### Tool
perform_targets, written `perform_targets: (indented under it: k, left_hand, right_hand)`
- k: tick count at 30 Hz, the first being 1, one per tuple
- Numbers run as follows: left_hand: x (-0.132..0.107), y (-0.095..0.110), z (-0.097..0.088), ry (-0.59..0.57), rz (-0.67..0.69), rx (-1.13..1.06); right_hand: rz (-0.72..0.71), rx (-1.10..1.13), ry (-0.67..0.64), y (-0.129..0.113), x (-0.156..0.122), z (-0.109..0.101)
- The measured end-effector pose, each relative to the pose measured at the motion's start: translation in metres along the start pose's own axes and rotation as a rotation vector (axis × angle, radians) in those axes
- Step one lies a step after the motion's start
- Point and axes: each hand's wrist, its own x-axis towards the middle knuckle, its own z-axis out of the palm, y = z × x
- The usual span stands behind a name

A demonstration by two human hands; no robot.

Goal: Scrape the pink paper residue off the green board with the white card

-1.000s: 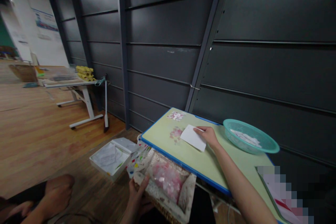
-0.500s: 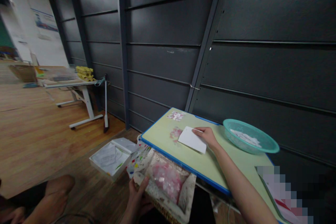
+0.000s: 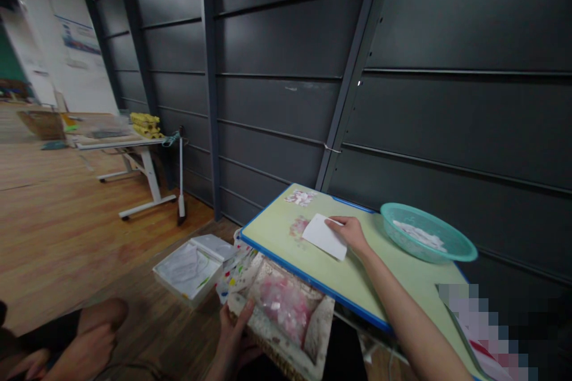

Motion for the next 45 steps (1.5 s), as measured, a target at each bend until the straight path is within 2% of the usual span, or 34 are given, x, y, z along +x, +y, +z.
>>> perform_targets:
  k: [6,10,15,20,26,30,35,41,45]
  left_hand:
    - [-0.005,0.005,0.001,-0.043,-0.031,0.014]
    - [-0.008,0.007,0.002,-0.037,-0.034,0.024]
    - [-0.004,0.003,0.001,-0.034,-0.005,0.035]
    - [0.000,-0.001,0.000,-0.025,-0.003,0.014]
    - [0.006,-0.004,-0.001,-0.032,-0.016,0.022]
    - [0.008,-0.005,-0.002,-0.022,0.001,0.027]
    - [0.007,-0.005,-0.001,-0.031,-0.012,-0.009]
    - [0.005,-0.004,-0.001,-0.022,-0.006,-0.003]
    - [0.002,-0.001,0.000,-0.017,-0.022,0.011]
  right_hand:
    - [0.006,0.037,-0.047,-0.001,-0.002,0.000]
    - [0.040,0.071,-0.127,-0.005,-0.004,-0.003]
    - [0.081,0.088,-0.107,-0.012,-0.008,-0.006]
    - [0.106,0.083,-0.209,-0.012,-0.008,-0.010]
    - [0.075,0.030,-0.198,-0.005,-0.004,-0.020]
    - [0.027,0.014,-0.220,-0.002,-0.006,-0.015]
    - [0.017,0.047,-0.131,-0.001,-0.006,-0.010]
    - [0.073,0.061,-0.310,-0.005,-0.008,-0.018]
    - [0.112,0.109,-0.291,-0.007,-0.008,-0.025]
